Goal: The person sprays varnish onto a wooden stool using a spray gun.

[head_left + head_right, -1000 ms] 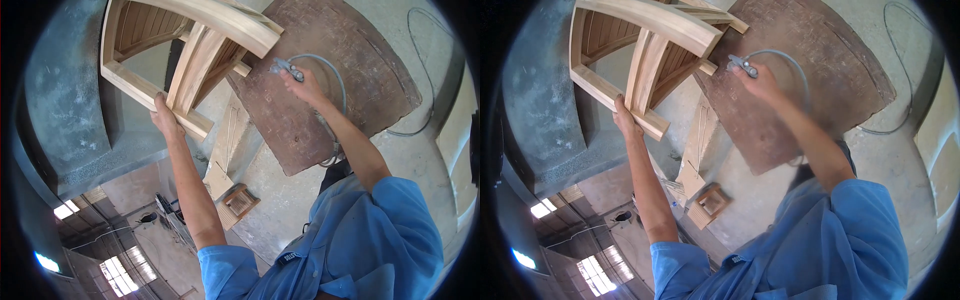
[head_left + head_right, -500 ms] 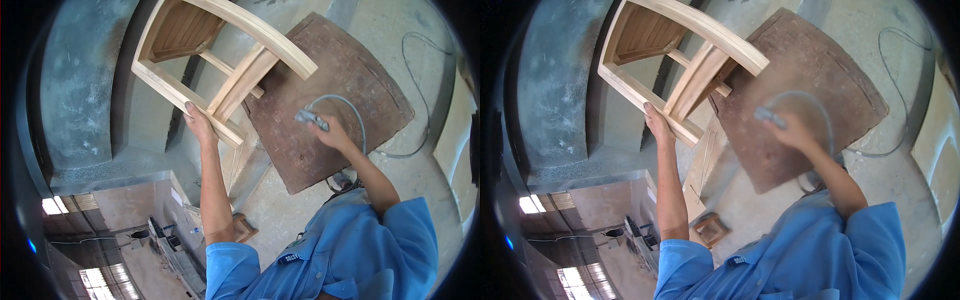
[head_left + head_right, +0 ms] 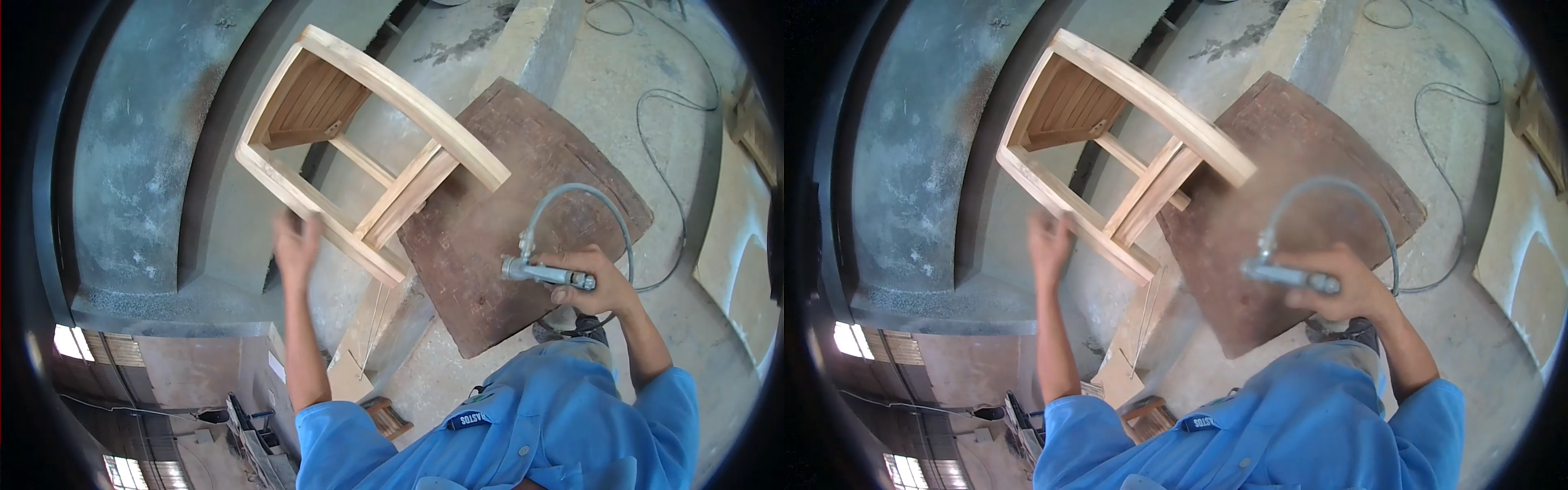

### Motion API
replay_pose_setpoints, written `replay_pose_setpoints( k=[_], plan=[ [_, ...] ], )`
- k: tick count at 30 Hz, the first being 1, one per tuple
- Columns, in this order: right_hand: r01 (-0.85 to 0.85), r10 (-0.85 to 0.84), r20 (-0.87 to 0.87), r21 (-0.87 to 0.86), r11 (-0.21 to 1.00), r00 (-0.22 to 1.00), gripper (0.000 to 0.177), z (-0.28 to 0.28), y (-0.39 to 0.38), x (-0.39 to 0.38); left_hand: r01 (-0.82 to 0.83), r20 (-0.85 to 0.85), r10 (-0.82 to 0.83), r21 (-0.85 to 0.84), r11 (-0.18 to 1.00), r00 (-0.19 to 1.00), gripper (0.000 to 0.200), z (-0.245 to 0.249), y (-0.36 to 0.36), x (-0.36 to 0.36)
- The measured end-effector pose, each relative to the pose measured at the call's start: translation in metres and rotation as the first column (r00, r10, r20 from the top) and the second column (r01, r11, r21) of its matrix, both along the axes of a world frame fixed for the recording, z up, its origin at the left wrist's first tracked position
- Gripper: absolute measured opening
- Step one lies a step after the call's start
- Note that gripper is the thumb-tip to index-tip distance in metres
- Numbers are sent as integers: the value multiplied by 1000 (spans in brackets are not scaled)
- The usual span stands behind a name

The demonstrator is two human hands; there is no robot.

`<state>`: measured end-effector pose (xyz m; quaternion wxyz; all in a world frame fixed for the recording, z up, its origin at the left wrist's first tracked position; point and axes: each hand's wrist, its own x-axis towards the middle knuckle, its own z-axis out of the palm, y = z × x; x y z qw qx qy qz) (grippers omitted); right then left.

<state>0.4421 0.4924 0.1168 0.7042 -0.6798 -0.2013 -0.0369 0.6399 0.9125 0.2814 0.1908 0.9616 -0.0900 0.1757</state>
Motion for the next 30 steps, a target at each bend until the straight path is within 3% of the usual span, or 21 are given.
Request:
replay_pose_setpoints(
  k=[1,3,4,6,7,8,9,10,11,13,14,16,17,18,19,21,23,26,30],
  plan=[
    [-33,32,-22,-31,999,999,48,4,-2,1,-141,228,97,186,972,969,78,28,-11,8],
    [-82,79,-40,-82,993,996,49,6,2,4,25,414,-160,314,949,896,85,83,-26,55],
    [-112,107,-48,-125,986,993,53,4,4,9,-31,439,-180,432,902,880,87,109,-37,84],
    [-137,141,23,-124,983,990,49,2,13,11,-150,379,-102,580,800,920,91,143,-74,139],
    [-131,141,63,-148,980,988,47,7,14,13,-134,269,-3,491,861,963,91,138,-54,200],
    [-197,190,-57,-168,966,980,48,8,12,10,-117,154,62,381,917,986,92,127,-24,267],
    [-152,155,7,-167,974,988,48,8,15,4,-135,129,86,433,891,988,90,115,-13,298],
    [-108,119,55,-174,979,991,49,7,10,4,-77,92,41,424,902,995,89,114,-10,320],
    [-112,113,-5,-206,972,994,48,9,0,5,-19,54,-4,412,911,999,88,114,-8,341],
    [-188,162,-147,-187,964,976,48,9,-10,-4,-50,19,46,487,872,999,87,112,-1,342],
    [-195,162,-183,-180,964,970,48,11,-12,-2,-9,-130,67,397,918,989,89,131,-36,286],
    [-220,185,-209,-159,962,960,48,11,-17,20,16,-125,39,410,912,991,88,135,-14,300],
    [-234,217,-132,-131,963,967,49,12,-15,25,22,-146,46,433,901,988,87,140,-13,293],
    [-241,237,-50,-107,965,970,51,10,-12,30,121,-171,-57,393,911,984,85,141,-2,299],
    [-271,265,-73,-82,959,961,51,9,-7,36,91,-209,1,429,899,978,85,146,-10,281],
    [-224,234,131,-88,971,963,53,13,6,46,61,-256,67,461,885,964,86,161,-26,256],
    [-238,252,112,-126,963,961,53,18,11,49,-12,-268,160,481,877,950,85,165,-30,247],
    [-245,261,97,-154,957,960,56,24,8,49,36,-303,138,505,863,943,83,173,-27,244],
    [-124,136,263,-62,990,955,62,64,-20,51,-13,-305,217,552,834,927,76,172,-37,231]
  ],
)
